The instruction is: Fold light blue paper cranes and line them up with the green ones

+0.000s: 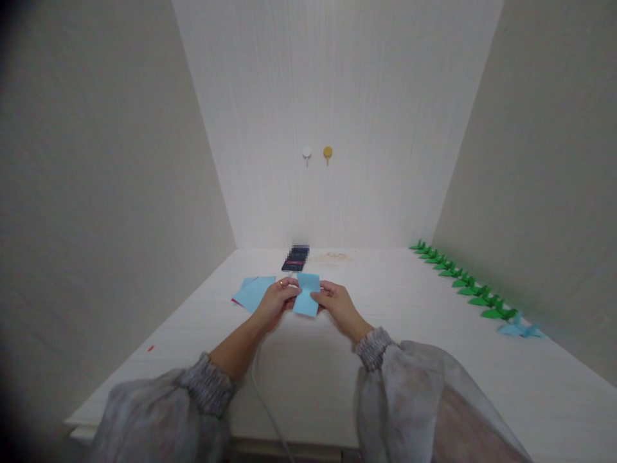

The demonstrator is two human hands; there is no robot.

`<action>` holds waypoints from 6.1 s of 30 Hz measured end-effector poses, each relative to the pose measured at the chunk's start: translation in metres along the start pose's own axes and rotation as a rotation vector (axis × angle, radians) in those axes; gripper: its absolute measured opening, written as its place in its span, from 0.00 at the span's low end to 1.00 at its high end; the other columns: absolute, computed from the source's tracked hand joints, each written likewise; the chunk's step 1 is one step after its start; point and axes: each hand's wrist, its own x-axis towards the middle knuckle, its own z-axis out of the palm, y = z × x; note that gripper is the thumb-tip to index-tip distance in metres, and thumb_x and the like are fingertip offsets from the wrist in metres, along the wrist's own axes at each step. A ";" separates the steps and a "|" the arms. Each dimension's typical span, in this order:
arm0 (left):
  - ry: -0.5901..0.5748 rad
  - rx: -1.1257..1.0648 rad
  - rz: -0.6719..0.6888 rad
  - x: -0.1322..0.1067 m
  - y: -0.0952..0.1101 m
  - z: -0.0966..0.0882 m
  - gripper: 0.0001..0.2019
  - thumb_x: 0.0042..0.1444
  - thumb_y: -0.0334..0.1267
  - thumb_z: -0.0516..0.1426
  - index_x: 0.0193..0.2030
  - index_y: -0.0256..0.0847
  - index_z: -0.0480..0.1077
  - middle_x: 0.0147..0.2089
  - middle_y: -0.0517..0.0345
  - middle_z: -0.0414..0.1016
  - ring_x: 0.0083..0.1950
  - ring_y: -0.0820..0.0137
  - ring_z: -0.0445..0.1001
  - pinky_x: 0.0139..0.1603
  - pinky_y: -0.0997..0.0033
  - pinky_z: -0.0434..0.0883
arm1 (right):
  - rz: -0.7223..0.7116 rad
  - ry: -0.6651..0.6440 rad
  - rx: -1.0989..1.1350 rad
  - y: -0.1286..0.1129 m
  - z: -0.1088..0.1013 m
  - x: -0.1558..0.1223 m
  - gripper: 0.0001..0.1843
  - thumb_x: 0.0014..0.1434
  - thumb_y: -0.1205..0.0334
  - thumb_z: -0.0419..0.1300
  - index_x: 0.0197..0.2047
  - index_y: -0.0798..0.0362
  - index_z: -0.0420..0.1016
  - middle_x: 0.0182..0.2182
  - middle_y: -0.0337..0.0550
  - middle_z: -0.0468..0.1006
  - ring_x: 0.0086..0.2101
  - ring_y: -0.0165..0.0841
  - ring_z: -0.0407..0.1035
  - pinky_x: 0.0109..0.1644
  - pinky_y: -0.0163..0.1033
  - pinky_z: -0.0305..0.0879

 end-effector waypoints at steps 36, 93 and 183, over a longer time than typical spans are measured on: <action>0.084 0.280 0.078 0.004 -0.004 -0.001 0.14 0.32 0.39 0.62 0.26 0.33 0.67 0.20 0.59 0.69 0.21 0.76 0.66 0.23 0.77 0.63 | -0.178 0.185 -0.265 0.000 -0.009 0.008 0.12 0.45 0.56 0.57 0.28 0.56 0.72 0.23 0.39 0.71 0.25 0.27 0.62 0.29 0.32 0.57; 0.062 0.286 0.233 -0.003 0.006 0.009 0.14 0.35 0.42 0.60 0.28 0.33 0.70 0.17 0.61 0.67 0.18 0.80 0.60 0.21 0.78 0.59 | -0.348 0.181 -0.431 -0.010 -0.002 0.003 0.09 0.48 0.57 0.54 0.27 0.54 0.69 0.23 0.39 0.69 0.25 0.28 0.62 0.28 0.32 0.58; 0.208 0.222 0.295 0.004 -0.009 -0.015 0.09 0.38 0.39 0.59 0.25 0.34 0.70 0.18 0.62 0.65 0.21 0.79 0.60 0.25 0.78 0.59 | -0.293 0.297 0.022 -0.002 -0.034 0.014 0.17 0.43 0.63 0.60 0.38 0.53 0.62 0.24 0.36 0.71 0.27 0.27 0.66 0.37 0.37 0.60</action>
